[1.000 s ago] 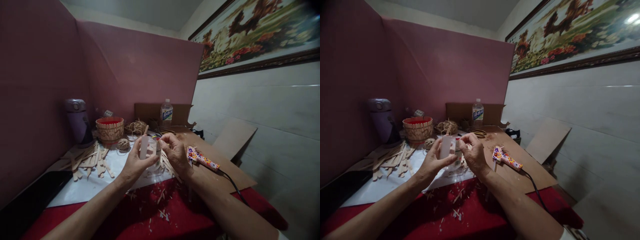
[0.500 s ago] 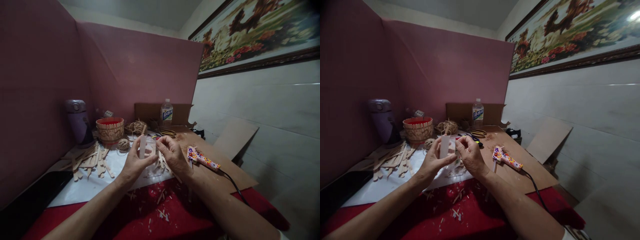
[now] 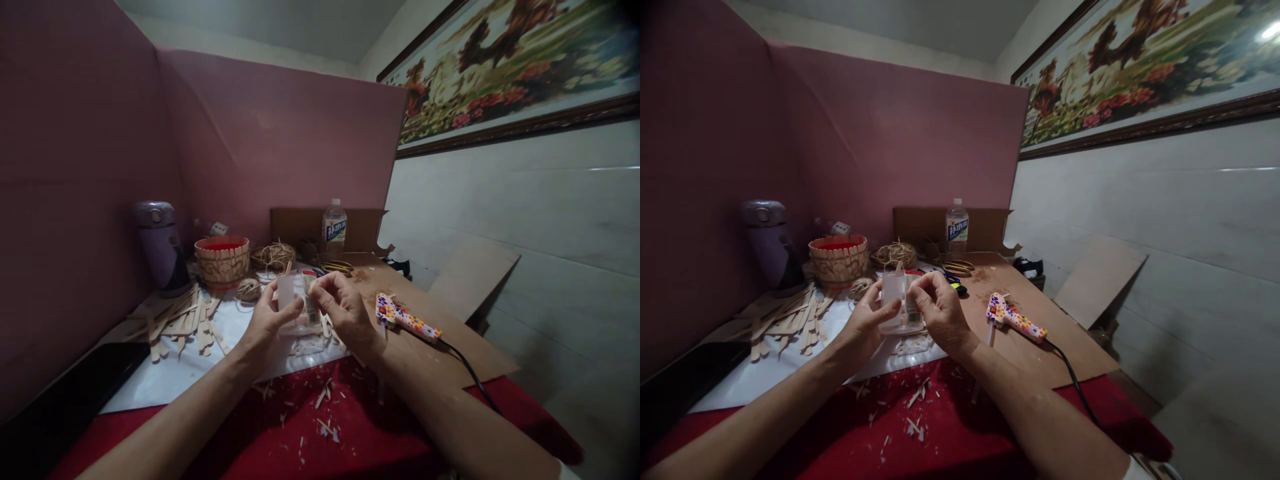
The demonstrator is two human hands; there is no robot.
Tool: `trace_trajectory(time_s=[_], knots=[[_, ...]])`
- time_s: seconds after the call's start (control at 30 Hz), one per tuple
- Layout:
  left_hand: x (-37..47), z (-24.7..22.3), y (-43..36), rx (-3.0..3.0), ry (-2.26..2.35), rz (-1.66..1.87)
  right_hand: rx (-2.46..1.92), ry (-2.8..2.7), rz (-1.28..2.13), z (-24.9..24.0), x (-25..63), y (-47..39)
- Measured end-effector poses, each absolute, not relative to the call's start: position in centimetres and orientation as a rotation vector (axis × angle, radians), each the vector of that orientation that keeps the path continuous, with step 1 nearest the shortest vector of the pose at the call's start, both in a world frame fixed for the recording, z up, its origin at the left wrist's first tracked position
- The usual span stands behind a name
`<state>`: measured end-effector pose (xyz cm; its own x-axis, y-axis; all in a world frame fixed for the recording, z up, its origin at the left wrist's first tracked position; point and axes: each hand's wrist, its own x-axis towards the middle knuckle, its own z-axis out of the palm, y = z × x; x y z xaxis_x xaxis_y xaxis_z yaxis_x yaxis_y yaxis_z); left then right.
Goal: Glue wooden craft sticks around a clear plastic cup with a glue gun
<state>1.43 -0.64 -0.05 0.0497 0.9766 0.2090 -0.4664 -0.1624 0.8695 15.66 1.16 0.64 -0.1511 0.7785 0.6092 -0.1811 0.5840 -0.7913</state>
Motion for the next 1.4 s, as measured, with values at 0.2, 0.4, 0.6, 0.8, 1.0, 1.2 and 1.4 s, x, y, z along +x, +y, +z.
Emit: trace_trajectory(time_s=[0.2,0.4,0.6,0.8,1.0,1.2,1.4], knots=[[1.0,0.0,-0.4,0.992,0.715,1.509,-0.458,-1.699,1.209,1.6,16.3,0.6],[0.7,0.7,-0.4,0.953,0.729,1.564,-0.388,-1.952,1.51,2.6,17.8,0.5],[0.7,0.9,-0.4,0.913,0.728,1.596,-0.356,-2.144,1.828,3.0,19.6,1.5],[0.3,0.9,-0.2,0.877,0.682,1.585,-0.394,-2.155,1.871,3.2,20.5,2.2],[0.6,1.3,-1.0,0.946,0.649,1.371,-0.643,-1.705,1.119,2.8,19.4,3.4],[0.8,0.5,-1.0,1.081,0.721,1.311,-0.686,-1.698,0.38,1.9,18.4,4.0],[1.0,0.0,-0.6,1.173,0.774,1.281,-0.684,-1.871,0.084,1.7,18.1,2.9]])
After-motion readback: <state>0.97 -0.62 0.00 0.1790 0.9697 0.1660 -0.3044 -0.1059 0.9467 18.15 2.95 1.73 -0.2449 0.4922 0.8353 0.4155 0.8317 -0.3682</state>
